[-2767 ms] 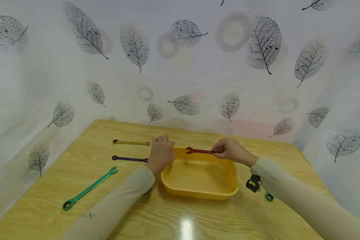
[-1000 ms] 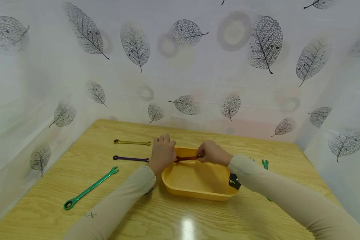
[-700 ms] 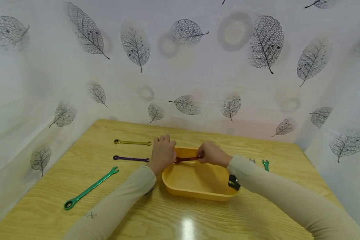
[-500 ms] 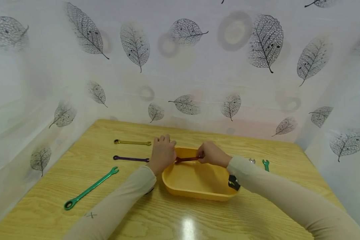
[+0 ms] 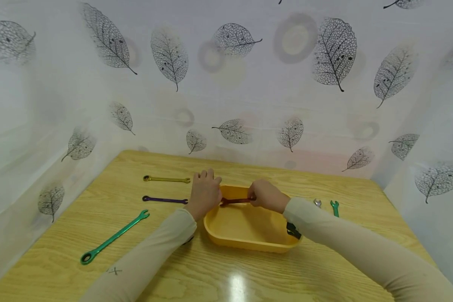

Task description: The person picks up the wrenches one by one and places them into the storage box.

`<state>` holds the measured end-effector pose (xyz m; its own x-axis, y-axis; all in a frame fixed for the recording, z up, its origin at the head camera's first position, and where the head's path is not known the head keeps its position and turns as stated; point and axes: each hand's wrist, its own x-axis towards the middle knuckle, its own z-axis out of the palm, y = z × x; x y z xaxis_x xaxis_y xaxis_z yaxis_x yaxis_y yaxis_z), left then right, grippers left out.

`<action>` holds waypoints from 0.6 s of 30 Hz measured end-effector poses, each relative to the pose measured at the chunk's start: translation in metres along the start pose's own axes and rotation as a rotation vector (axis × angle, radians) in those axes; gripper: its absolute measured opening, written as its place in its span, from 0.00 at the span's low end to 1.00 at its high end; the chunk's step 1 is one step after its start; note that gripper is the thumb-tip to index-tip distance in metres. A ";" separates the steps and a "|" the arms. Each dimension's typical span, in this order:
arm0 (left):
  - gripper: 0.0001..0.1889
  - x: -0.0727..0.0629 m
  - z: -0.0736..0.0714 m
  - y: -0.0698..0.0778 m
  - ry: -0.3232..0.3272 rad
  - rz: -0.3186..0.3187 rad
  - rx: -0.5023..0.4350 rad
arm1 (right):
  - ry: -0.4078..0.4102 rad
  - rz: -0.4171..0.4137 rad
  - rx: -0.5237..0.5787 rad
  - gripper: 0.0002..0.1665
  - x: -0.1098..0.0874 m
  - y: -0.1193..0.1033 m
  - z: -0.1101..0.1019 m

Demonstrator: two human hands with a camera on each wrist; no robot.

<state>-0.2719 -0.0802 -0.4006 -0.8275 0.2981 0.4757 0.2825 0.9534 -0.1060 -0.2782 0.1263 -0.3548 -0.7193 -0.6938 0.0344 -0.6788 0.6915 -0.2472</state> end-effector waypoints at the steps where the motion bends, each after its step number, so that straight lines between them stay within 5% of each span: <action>1: 0.09 0.000 0.000 0.000 0.001 0.001 0.000 | 0.001 -0.002 -0.011 0.03 0.000 -0.001 0.000; 10: 0.09 0.000 0.001 -0.001 0.002 0.000 -0.002 | -0.023 0.007 -0.085 0.16 0.002 -0.004 0.002; 18: 0.09 0.000 0.001 0.000 0.004 -0.003 0.011 | -0.033 0.036 -0.109 0.12 0.003 -0.002 0.005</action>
<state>-0.2724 -0.0799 -0.4011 -0.8264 0.2948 0.4798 0.2742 0.9548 -0.1144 -0.2779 0.1215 -0.3594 -0.7393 -0.6734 -0.0046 -0.6662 0.7323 -0.1409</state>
